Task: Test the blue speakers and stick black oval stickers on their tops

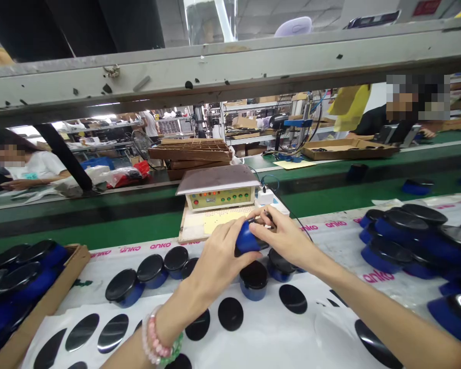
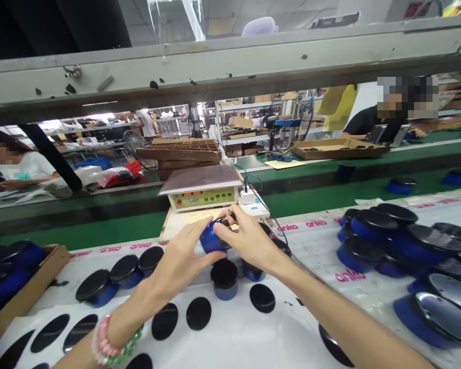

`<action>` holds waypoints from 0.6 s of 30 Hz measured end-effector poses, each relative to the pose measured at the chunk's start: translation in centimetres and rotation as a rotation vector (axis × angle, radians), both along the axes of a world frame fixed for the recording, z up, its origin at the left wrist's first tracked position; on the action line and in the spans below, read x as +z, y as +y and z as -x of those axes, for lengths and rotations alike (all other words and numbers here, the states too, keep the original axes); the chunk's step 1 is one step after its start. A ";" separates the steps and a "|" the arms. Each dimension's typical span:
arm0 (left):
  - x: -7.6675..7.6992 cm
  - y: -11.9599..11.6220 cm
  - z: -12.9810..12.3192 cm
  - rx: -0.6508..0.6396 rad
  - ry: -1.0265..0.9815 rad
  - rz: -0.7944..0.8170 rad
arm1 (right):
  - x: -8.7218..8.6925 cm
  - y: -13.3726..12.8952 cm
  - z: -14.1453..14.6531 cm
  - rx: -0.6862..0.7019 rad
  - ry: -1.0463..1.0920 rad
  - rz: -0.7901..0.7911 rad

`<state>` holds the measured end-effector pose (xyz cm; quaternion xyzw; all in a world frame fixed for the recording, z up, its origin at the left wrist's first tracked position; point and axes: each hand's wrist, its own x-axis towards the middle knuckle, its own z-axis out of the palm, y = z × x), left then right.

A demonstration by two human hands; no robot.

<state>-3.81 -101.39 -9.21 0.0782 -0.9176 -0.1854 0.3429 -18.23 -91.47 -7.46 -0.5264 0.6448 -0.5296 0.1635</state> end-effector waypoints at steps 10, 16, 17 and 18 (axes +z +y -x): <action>0.2 -3.4 -1.1 0.203 -0.333 -0.113 | 0.1 0.3 -1.5 0.029 0.495 -0.156; -1.3 -7.2 -2.4 0.323 -0.615 -0.135 | -3.6 2.4 -1.9 0.110 0.848 -0.415; -1.4 -7.1 -2.3 0.320 -0.658 -0.119 | -4.3 2.4 -2.0 0.106 0.875 -0.411; -1.5 -6.8 -2.2 0.313 -0.683 -0.096 | -4.9 2.4 -2.1 0.092 0.888 -0.401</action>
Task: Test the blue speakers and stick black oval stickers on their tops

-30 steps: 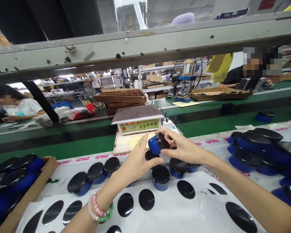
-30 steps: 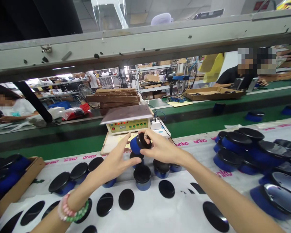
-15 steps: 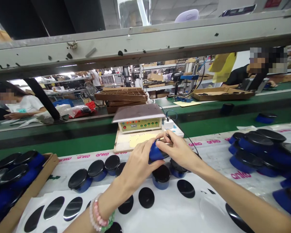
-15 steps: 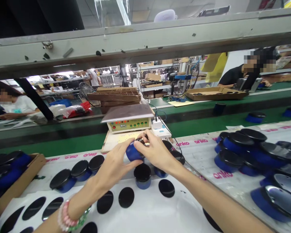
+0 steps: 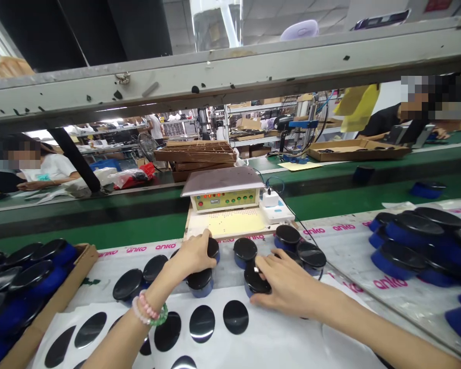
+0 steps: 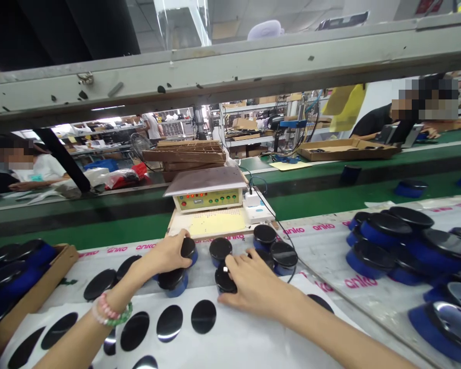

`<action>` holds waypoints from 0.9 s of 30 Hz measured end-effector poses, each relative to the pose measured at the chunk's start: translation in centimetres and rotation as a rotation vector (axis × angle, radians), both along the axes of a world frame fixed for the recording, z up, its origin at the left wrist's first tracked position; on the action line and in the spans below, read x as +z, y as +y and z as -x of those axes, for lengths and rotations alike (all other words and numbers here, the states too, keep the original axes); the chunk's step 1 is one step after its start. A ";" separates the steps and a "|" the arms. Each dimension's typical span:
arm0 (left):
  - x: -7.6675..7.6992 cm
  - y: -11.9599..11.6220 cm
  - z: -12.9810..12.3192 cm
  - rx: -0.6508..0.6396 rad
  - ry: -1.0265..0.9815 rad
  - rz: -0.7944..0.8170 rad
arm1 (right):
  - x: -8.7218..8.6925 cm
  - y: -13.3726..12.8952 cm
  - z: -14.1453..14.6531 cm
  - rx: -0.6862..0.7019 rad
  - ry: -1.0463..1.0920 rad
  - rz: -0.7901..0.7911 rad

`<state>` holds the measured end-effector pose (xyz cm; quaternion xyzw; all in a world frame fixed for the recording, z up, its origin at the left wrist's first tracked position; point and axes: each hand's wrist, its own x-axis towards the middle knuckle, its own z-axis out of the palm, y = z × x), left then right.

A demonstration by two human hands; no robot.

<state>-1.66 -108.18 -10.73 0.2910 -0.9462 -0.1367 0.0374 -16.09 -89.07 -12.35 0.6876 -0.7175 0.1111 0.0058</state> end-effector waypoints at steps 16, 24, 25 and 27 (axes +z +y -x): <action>-1.5 0.5 11.8 -0.762 0.044 -0.175 | -1.7 -1.0 0.5 -0.263 0.138 0.201; 1.6 2.9 4.2 -0.567 0.231 -0.173 | 1.4 6.1 8.4 -0.675 0.209 0.326; 2.0 3.6 2.5 -0.538 0.231 -0.171 | 0.8 7.1 9.6 -0.677 0.247 0.323; 2.4 5.3 -1.0 -0.475 0.204 -0.159 | -0.6 8.8 11.3 -0.614 0.302 0.298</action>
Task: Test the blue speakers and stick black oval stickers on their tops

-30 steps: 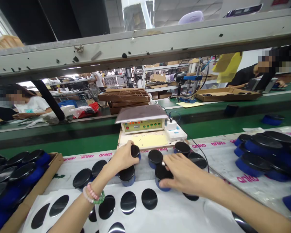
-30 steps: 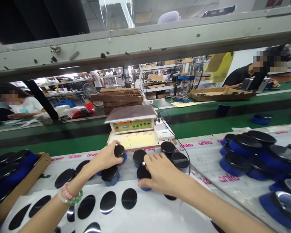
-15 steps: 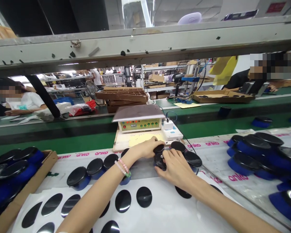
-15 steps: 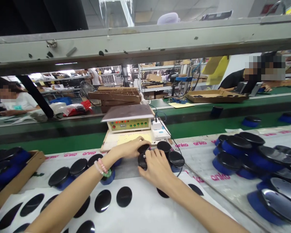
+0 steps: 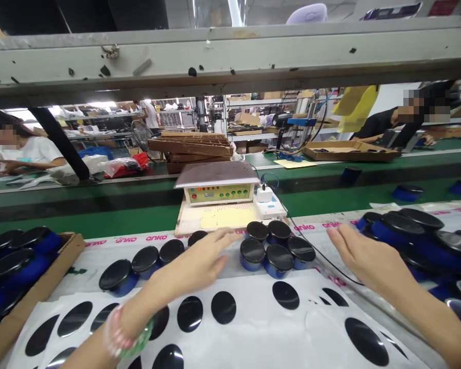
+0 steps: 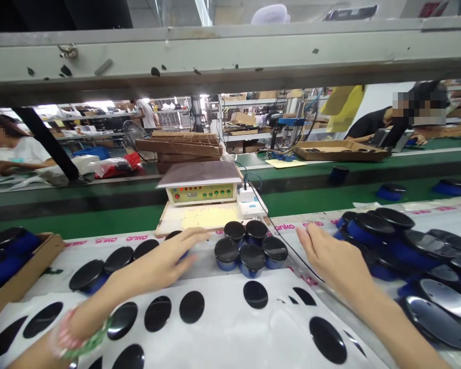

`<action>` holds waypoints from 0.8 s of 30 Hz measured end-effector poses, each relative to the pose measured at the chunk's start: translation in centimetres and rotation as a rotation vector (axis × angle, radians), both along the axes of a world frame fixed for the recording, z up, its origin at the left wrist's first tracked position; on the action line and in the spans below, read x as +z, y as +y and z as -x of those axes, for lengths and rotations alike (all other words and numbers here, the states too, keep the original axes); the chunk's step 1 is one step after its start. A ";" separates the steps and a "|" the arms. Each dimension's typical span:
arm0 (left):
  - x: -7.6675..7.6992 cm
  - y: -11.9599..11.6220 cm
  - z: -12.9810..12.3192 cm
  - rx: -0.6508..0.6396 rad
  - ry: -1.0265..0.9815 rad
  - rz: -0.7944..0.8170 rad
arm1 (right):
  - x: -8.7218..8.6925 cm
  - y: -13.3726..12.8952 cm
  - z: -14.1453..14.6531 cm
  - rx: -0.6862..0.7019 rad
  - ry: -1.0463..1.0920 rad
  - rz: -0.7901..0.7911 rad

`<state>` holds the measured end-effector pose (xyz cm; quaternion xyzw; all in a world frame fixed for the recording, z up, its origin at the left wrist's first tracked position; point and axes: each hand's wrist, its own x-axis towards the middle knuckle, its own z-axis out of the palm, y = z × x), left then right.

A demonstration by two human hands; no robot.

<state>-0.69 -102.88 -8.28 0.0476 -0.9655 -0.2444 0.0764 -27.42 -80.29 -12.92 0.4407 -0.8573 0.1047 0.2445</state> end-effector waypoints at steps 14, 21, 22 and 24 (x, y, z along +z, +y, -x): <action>-11.3 5.2 -13.6 0.536 0.072 0.346 | 0.3 -4.4 -12.9 0.914 -0.474 -0.180; -12.6 3.7 -15.7 0.437 0.005 0.592 | -1.7 -6.3 -13.7 0.855 -0.568 -0.332; -12.6 3.3 -16.2 0.429 0.012 0.591 | -2.0 -5.6 -13.1 0.804 -0.579 -0.316; -12.2 3.1 -16.5 0.441 0.028 0.546 | -2.8 -4.1 -12.0 0.724 -0.595 -0.307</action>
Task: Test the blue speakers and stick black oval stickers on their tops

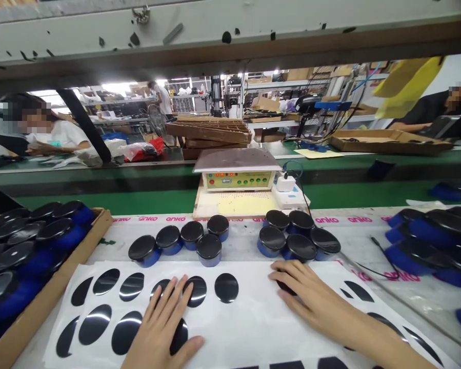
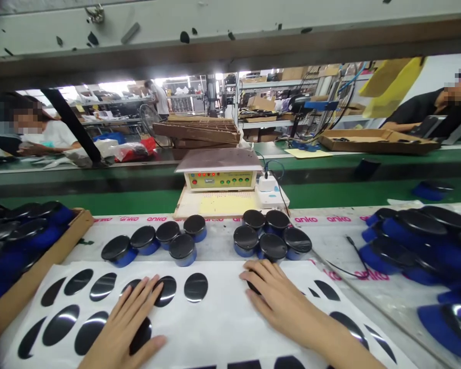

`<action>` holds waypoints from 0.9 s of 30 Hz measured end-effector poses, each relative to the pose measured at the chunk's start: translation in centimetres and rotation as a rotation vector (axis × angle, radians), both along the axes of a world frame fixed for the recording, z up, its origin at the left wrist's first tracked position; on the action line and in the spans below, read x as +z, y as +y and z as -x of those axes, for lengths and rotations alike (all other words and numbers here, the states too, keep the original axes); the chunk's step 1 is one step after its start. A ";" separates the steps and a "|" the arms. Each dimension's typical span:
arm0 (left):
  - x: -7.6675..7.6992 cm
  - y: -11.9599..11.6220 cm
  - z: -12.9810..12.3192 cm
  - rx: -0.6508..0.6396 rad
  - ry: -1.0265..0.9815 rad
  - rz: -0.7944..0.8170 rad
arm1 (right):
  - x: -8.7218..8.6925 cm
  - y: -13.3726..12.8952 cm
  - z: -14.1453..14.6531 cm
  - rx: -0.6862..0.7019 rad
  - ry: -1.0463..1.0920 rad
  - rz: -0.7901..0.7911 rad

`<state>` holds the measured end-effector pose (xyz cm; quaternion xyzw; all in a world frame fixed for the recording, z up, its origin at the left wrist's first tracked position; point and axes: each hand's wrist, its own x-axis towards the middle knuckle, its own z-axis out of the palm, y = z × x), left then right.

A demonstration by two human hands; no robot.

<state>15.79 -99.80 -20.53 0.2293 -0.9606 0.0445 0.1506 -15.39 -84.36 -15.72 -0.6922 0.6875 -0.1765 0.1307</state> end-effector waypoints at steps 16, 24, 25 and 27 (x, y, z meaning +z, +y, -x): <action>3.2 2.3 12.9 -0.508 -0.262 -0.491 | 2.0 0.6 2.8 0.170 -0.151 -0.244; 3.0 2.4 12.8 -0.540 -0.214 -0.481 | 1.2 0.5 3.5 0.219 -0.118 -0.177; 3.0 2.4 12.9 -0.539 -0.214 -0.484 | 1.1 0.6 3.6 0.238 -0.089 -0.146; 3.2 2.3 12.9 -0.534 -0.216 -0.490 | 1.1 1.1 4.0 0.271 -0.024 -0.073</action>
